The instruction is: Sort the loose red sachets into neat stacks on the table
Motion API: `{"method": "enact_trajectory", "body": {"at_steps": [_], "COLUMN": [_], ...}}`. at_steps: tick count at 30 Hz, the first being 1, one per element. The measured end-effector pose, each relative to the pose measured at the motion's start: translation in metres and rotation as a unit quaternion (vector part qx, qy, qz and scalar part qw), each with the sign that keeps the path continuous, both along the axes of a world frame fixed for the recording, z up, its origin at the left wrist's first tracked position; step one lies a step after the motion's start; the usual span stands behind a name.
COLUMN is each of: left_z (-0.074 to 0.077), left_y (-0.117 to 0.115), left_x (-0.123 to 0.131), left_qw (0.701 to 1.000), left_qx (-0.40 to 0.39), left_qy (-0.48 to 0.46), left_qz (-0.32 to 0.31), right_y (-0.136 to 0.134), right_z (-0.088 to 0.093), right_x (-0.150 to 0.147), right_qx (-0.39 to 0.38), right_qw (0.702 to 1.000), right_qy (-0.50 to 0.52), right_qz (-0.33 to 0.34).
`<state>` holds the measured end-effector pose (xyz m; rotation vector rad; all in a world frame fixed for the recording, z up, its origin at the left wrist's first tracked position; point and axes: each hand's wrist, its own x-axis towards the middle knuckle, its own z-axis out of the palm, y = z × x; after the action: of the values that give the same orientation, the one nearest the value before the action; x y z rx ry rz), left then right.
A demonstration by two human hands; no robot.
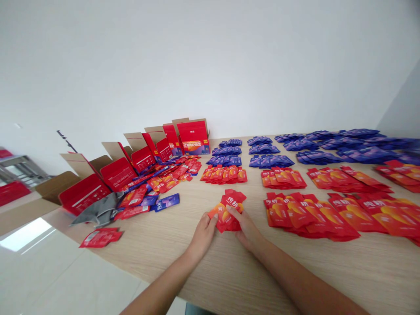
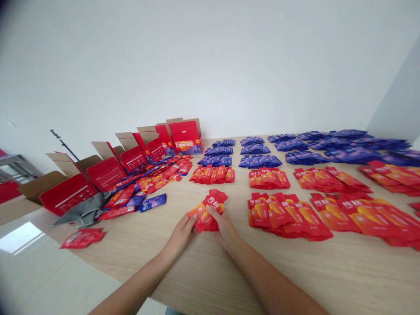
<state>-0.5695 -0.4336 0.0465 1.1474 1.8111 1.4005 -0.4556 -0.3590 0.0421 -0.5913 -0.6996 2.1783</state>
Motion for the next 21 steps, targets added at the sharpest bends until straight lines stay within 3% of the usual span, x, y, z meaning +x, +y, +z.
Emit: {"method": "enact_trajectory", "body": {"at_steps": [4,6,10,12,15,18,21], "left_z": [0.004,0.008,0.023,0.03,0.037,0.033,0.023], "left_y": [-0.008,-0.007,0.007,0.016,0.024,0.026,0.029], "left_x": [-0.006,-0.021,-0.086,-0.13,-0.188,-0.223,-0.238], "left_qw": [0.989,0.979,0.95,0.916,0.872,0.848,0.827], "left_qx": [-0.019,-0.044,-0.094,-0.125,-0.174,-0.223,-0.271], "left_qy": [0.12,0.175,0.294,0.346,0.38,0.394,0.421], "left_qz": [-0.085,-0.092,0.044,0.158,0.254,0.277,0.256], "right_y": [0.0,0.001,0.001,0.002,0.003,0.005,0.007], "right_z": [-0.001,0.0,0.001,0.002,0.001,0.0,-0.002], "right_x": [0.001,0.002,0.003,0.003,0.003,0.003,0.003], "right_qx": [0.011,0.0,-0.033,-0.039,-0.045,-0.044,-0.039], "right_qw": [1.0,1.0,0.999,0.999,0.998,0.999,0.999], "right_qy": [-0.016,-0.028,-0.038,-0.036,-0.034,-0.031,-0.028], "right_qz": [0.004,-0.008,-0.012,-0.009,-0.009,-0.004,0.003]}}
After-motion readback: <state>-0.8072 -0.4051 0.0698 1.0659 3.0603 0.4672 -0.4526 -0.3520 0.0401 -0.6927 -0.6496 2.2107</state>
